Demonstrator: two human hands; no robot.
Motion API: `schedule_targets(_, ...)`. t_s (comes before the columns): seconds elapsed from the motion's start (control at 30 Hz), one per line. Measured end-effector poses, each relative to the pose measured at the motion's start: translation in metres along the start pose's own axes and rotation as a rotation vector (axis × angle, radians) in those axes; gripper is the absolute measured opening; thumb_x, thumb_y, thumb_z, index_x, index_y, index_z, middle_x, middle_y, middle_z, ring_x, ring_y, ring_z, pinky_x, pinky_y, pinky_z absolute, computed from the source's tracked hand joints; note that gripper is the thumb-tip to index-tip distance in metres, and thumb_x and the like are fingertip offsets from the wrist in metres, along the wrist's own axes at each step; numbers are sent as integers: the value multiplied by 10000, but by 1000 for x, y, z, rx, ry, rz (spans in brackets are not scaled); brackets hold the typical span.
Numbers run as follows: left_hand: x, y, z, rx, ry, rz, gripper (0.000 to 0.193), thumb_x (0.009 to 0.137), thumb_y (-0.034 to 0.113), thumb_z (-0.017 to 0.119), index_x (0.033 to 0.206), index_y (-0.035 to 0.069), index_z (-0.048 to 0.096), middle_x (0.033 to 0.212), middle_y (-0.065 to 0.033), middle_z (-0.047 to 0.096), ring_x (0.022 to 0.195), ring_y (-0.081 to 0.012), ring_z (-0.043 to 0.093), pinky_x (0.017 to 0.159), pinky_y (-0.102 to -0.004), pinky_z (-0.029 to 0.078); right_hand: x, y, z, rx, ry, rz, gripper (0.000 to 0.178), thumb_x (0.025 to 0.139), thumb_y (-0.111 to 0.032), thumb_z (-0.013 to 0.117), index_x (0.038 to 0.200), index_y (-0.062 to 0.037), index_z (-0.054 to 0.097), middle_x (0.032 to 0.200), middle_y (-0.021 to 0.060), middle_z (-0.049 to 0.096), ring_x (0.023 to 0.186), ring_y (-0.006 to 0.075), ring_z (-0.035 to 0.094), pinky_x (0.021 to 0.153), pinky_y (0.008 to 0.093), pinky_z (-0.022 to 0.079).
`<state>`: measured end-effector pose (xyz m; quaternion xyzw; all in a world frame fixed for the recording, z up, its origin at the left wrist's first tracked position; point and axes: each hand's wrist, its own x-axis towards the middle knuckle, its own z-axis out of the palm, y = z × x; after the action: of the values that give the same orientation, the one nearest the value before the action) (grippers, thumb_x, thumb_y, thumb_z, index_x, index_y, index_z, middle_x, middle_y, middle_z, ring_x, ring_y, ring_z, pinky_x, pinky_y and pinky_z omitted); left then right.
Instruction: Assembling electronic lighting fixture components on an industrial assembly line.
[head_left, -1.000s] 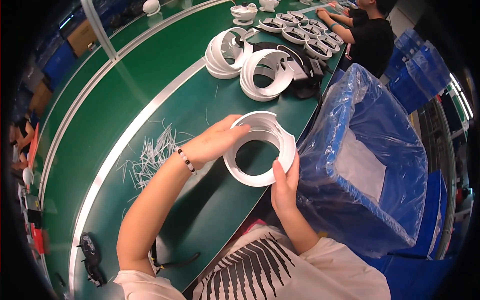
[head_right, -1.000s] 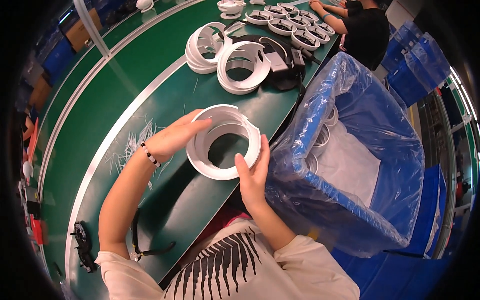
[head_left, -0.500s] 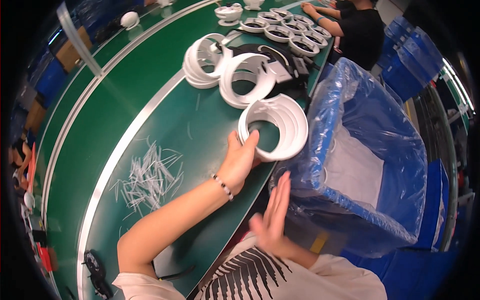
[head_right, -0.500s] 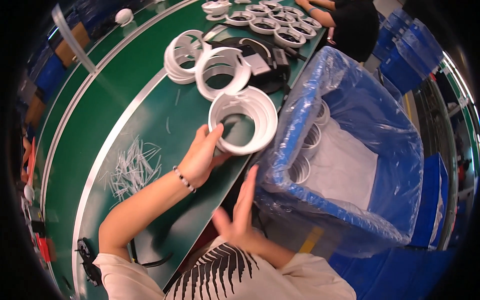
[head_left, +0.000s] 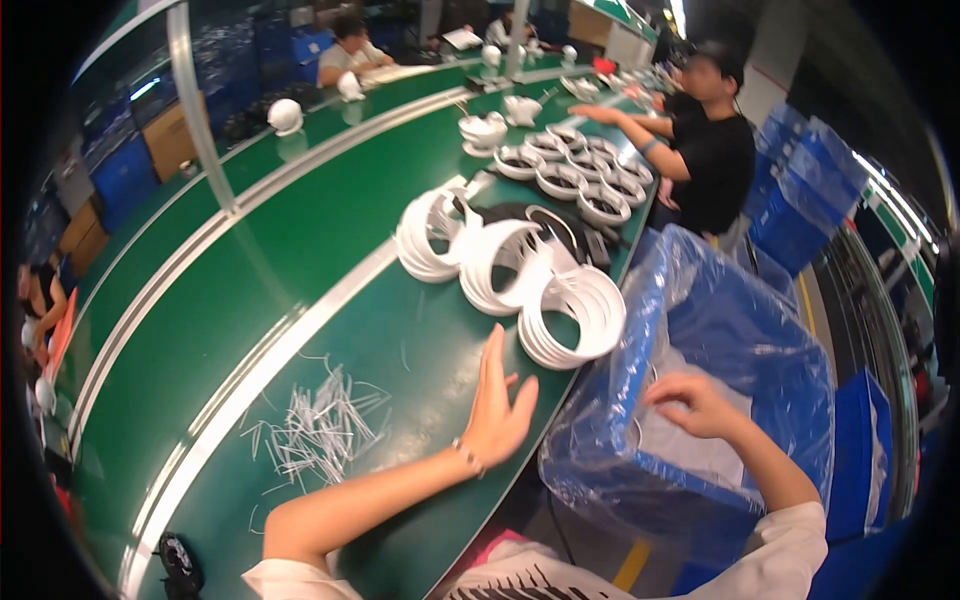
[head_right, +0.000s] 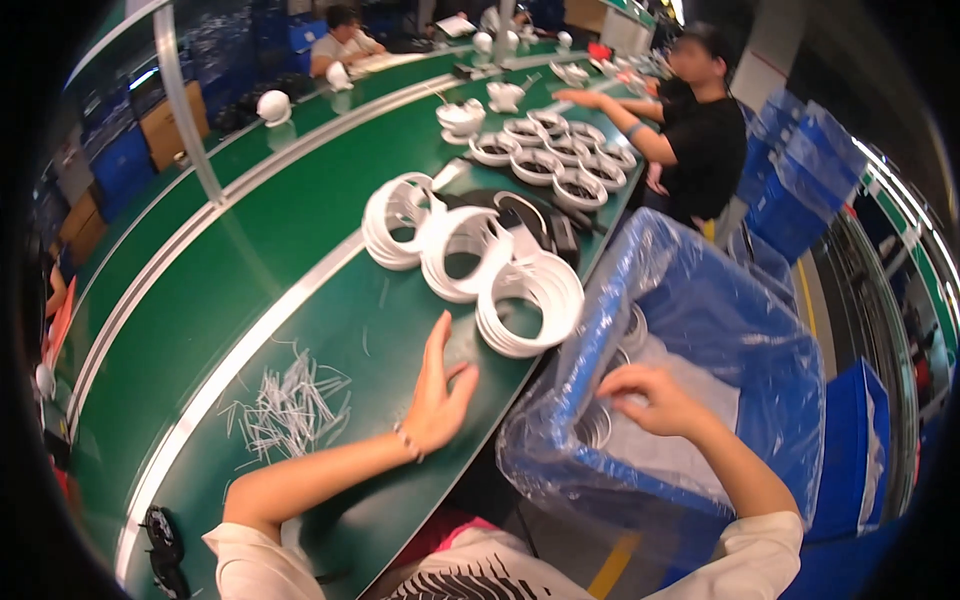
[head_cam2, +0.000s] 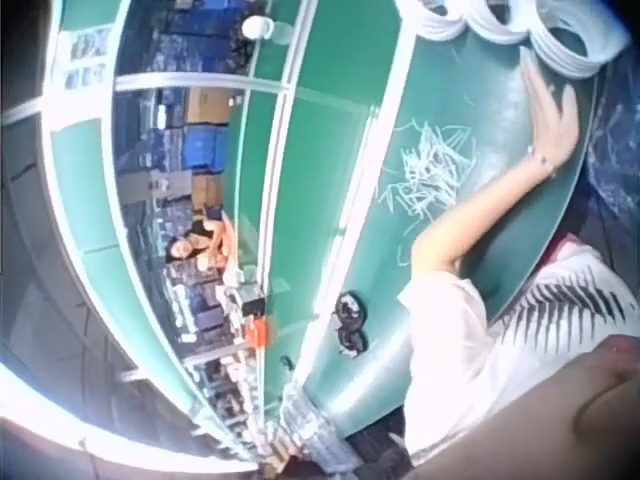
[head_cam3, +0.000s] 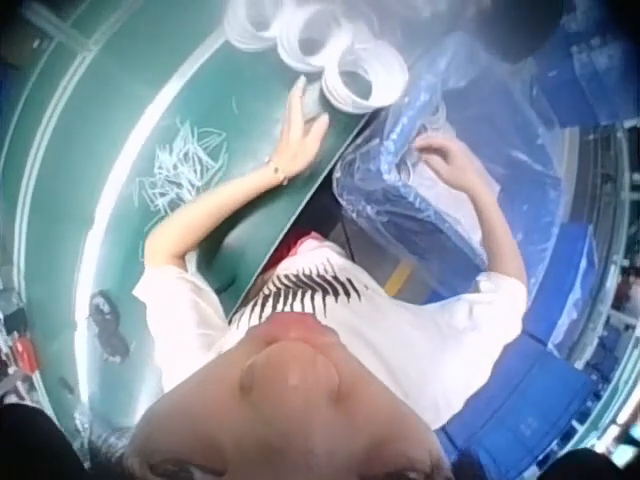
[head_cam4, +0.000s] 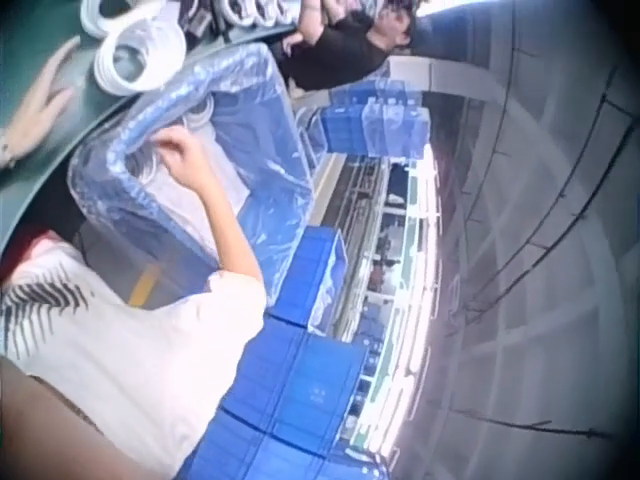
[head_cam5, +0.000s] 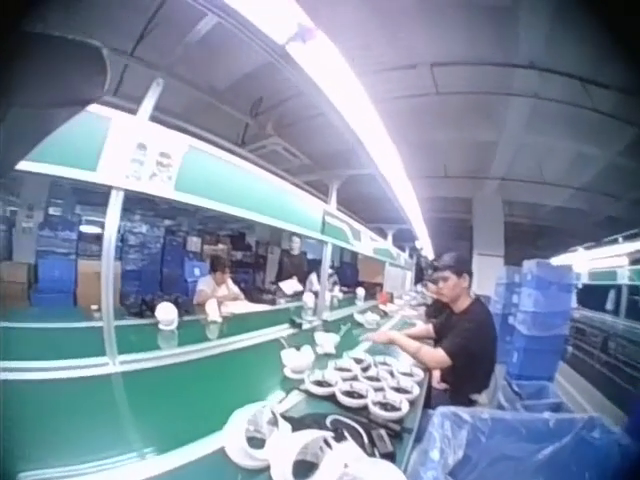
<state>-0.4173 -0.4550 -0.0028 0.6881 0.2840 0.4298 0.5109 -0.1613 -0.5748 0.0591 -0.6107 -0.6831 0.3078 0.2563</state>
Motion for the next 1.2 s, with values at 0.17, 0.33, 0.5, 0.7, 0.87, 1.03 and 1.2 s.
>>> schedule_targets(0.17, -59, 35, -76, 220, -107, 363, 692, 726, 9, 543, 1301, 3, 158, 1344, -227, 171, 1208, -352, 276, 897, -389, 373, 34, 54, 49, -155, -668, 58, 288, 701, -97, 622, 965, 7, 576, 926, 82, 595, 841, 163, 547, 734, 289, 447)
schedule_targets(0.33, -109, 34, -117, 309, -71, 274, 709, 710, -2, 554, 1301, 9, 162, 1326, -240, 205, 1195, -356, 296, 854, -378, 410, 56, 69, 58, -92, -667, 43, 295, 700, -100, 620, 971, 6, 573, 929, 83, 595, 842, 165, 547, 734, 290, 446)
schedule_targets(0.5, -135, 39, -133, 266, -45, 313, 738, 698, 3, 566, 1309, 38, 154, 1303, -252, 237, 1191, -359, 301, 847, -395, 423, 46, 81, 65, 9, -636, 124, 304, 700, -103, 618, 980, 4, 569, 932, 85, 594, 844, 167, 546, 735, 291, 445)
schedule_targets(0.7, -172, 47, -159, 343, 91, 324, 742, 677, -3, 564, 1305, 43, 171, 1260, -278, 283, 1152, -366, 351, 815, -394, 452, 38, 92, 61, 106, -635, 225, 314, 700, -107, 616, 989, 3, 564, 937, 87, 594, 846, 169, 546, 736, 292, 444)
schedule_targets(0.87, -206, 52, -181, 475, 203, 313, 723, 681, 1, 536, 1303, 34, 168, 1254, -267, 288, 1105, -347, 397, 794, -382, 460, 35, 98, 58, 202, -612, 300, 323, 699, -111, 614, 997, 2, 561, 940, 89, 593, 848, 171, 546, 736, 293, 443)
schedule_targets(1.03, -224, 55, -194, 520, 336, 253, 725, 645, -31, 465, 1299, 10, 155, 1264, -247, 280, 1081, -334, 427, 797, -382, 454, 25, 104, 54, 312, -547, 386, 332, 699, -114, 612, 1006, 0, 557, 944, 91, 593, 849, 173, 546, 737, 294, 442)
schedule_targets(1.2, -237, 47, -201, 561, 330, 333, 746, 639, -38, 462, 1305, 7, 129, 1260, -254, 281, 1053, -337, 452, 790, -378, 454, 8, 104, 54, 430, -449, 480, 341, 699, -118, 610, 1014, -1, 553, 948, 92, 592, 851, 175, 545, 738, 295, 441)
